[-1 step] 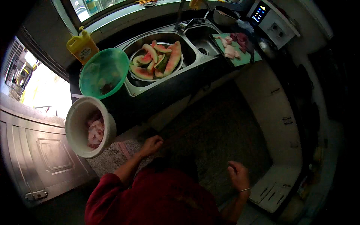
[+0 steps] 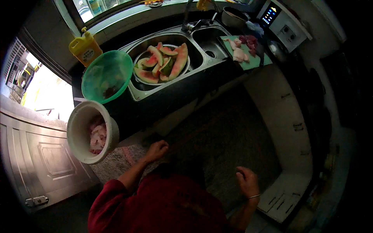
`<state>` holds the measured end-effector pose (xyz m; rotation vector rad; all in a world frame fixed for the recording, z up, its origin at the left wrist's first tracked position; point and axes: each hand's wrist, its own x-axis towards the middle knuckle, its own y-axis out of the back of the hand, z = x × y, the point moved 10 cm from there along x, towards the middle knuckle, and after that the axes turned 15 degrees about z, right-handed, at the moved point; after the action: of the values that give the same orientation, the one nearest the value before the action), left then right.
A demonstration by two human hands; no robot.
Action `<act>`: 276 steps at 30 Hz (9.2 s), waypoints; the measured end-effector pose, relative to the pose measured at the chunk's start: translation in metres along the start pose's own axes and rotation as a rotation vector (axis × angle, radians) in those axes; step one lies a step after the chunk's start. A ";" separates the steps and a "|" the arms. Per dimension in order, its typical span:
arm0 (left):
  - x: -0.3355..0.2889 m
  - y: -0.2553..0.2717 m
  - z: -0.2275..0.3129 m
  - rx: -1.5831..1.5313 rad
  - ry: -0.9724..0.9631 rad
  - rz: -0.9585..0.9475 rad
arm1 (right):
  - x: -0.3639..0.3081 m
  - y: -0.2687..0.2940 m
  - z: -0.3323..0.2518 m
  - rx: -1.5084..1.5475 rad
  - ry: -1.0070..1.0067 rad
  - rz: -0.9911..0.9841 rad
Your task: The person uses a cleaver to slice raw meat on a cutting board into smaller pieces, then places the pieces into a plastic bag.
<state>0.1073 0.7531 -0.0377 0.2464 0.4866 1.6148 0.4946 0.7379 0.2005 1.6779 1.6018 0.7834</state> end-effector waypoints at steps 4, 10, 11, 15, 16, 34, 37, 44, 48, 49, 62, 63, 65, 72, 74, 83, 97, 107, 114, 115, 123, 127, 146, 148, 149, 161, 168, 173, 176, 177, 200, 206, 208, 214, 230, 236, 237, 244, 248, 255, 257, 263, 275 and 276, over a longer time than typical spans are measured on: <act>0.030 -0.018 0.022 -0.012 0.074 0.041 | 0.053 0.014 0.025 0.000 0.071 -0.019; 0.092 -0.069 0.094 0.023 0.057 0.159 | 0.146 0.064 0.084 0.035 0.104 -0.074; 0.102 -0.084 0.102 0.023 0.049 0.151 | 0.159 0.076 0.090 0.018 0.130 -0.072; 0.130 -0.126 0.153 0.066 0.136 0.121 | 0.214 0.122 0.122 -0.016 0.194 -0.021; 0.135 -0.134 0.163 0.048 0.122 0.121 | 0.226 0.127 0.129 -0.012 0.206 -0.014; 0.336 -0.192 0.276 -0.201 0.152 0.324 | 0.480 0.109 0.142 0.045 0.286 -0.222; 0.380 -0.193 0.304 -0.186 0.049 0.359 | 0.529 0.100 0.149 0.042 0.291 -0.228; 0.444 -0.188 0.333 -0.079 0.025 0.378 | 0.642 0.069 0.166 0.215 0.220 -0.039; 0.452 -0.188 0.323 -0.076 0.161 0.440 | 0.695 0.052 0.174 0.132 0.158 -0.033; 0.452 -0.185 0.324 -0.058 0.188 0.457 | 0.708 0.046 0.173 0.119 0.150 -0.029; 0.469 -0.204 0.341 -0.076 0.247 0.730 | 0.748 0.005 0.137 -0.033 0.450 -0.205; 0.467 -0.202 0.344 -0.053 0.242 0.751 | 0.748 0.003 0.134 -0.034 0.454 -0.224; 0.478 -0.209 0.351 -0.035 0.196 0.765 | 0.752 0.005 0.138 -0.066 0.449 -0.236; 0.484 -0.209 0.338 -0.025 0.285 0.703 | 0.759 0.006 0.153 -0.185 0.302 -0.228; 0.483 -0.205 0.332 -0.056 0.285 0.713 | 0.760 0.003 0.154 -0.192 0.294 -0.204; 0.491 -0.197 0.330 -0.045 0.229 0.628 | 0.768 0.013 0.162 -0.191 0.081 -0.146; 0.495 -0.204 0.342 -0.088 0.255 0.642 | 0.818 0.043 0.196 0.009 0.289 -0.108; 0.498 -0.233 0.367 0.049 0.317 0.738 | 0.985 0.096 0.131 0.158 0.581 0.173; 0.480 -0.256 0.377 0.097 0.400 0.815 | 1.065 0.061 0.079 -0.047 0.706 0.264; 0.476 -0.258 0.380 0.104 0.397 0.834 | 1.072 0.048 0.079 -0.128 0.718 0.226; 0.483 -0.268 0.397 0.077 0.458 0.821 | 1.035 0.042 0.067 -0.200 0.823 0.137; 0.487 -0.274 0.390 0.075 0.424 0.847 | 1.001 0.043 0.044 -0.023 0.891 -0.015; 0.459 -0.285 0.376 0.038 0.492 0.891 | 0.964 -0.047 0.042 -0.025 0.991 -0.412; 0.452 -0.288 0.363 0.007 0.547 0.895 | 0.977 -0.049 0.053 0.092 0.845 -0.458; 0.452 -0.288 0.362 -0.021 0.549 0.904 | 0.985 -0.050 0.062 0.153 0.733 -0.517; 0.472 -0.281 0.368 0.046 0.477 0.884 | 0.997 0.030 0.043 0.757 0.271 -0.670; 0.468 -0.280 0.367 0.028 0.505 0.894 | 1.085 0.091 0.028 0.568 0.304 -0.281; 0.468 -0.282 0.372 0.008 0.531 0.912 | 1.122 0.065 0.069 0.575 0.130 -0.310; 0.462 -0.282 0.370 0.020 0.533 0.909 | 1.120 0.054 0.071 0.503 0.134 -0.353; 0.461 -0.282 0.369 0.020 0.531 0.910 | 1.119 0.053 0.069 0.469 0.150 -0.349; 0.455 -0.280 0.368 -0.011 0.450 0.944 | 0.903 -0.026 0.029 -0.105 1.169 -0.477; 0.447 -0.281 0.369 0.004 0.480 0.936 | 0.926 -0.034 0.045 0.064 0.771 -0.648; 0.446 -0.283 0.365 -0.012 0.481 0.941 | 0.937 -0.029 0.053 0.270 0.549 -0.727; 0.438 -0.282 0.364 0.055 0.524 0.967 | 0.956 0.007 0.058 0.542 0.219 -0.741; 0.436 -0.291 0.362 0.019 0.576 0.935 | 1.129 -0.002 0.057 -0.070 0.570 -0.103; 0.438 -0.294 0.368 0.065 0.542 0.933 | 1.131 -0.038 0.064 -0.252 0.710 -0.114; 0.433 -0.297 0.361 0.062 0.539 0.940 | 1.113 -0.028 0.047 -0.275 0.753 -0.133; 0.446 -0.293 0.367 0.020 0.529 0.934 | 1.022 -0.006 0.018 -0.019 0.840 -0.382; 0.456 -0.289 0.368 0.003 0.476 0.925 | 0.949 -0.058 0.015 0.033 0.923 -0.495; 0.446 -0.285 0.369 0.076 0.469 0.915 | 0.925 -0.089 0.006 -0.009 0.898 -0.569; 0.441 -0.287 0.366 0.062 0.496 0.912 | 0.920 -0.089 0.006 -0.056 0.869 -0.636; 0.439 -0.287 0.363 0.043 0.487 0.929 | 0.939 -0.088 0.025 0.224 0.537 -0.765; 0.448 -0.285 0.361 0.074 0.488 0.893 | 0.962 -0.039 0.033 0.792 0.051 -0.733; 0.448 -0.285 0.360 0.039 0.523 0.891 | 0.977 -0.029 0.034 0.831 0.088 -0.669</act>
<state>0.4701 1.2653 0.0948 0.0560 0.8840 2.5645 0.5650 1.7104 0.1282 1.4133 2.5560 -0.1940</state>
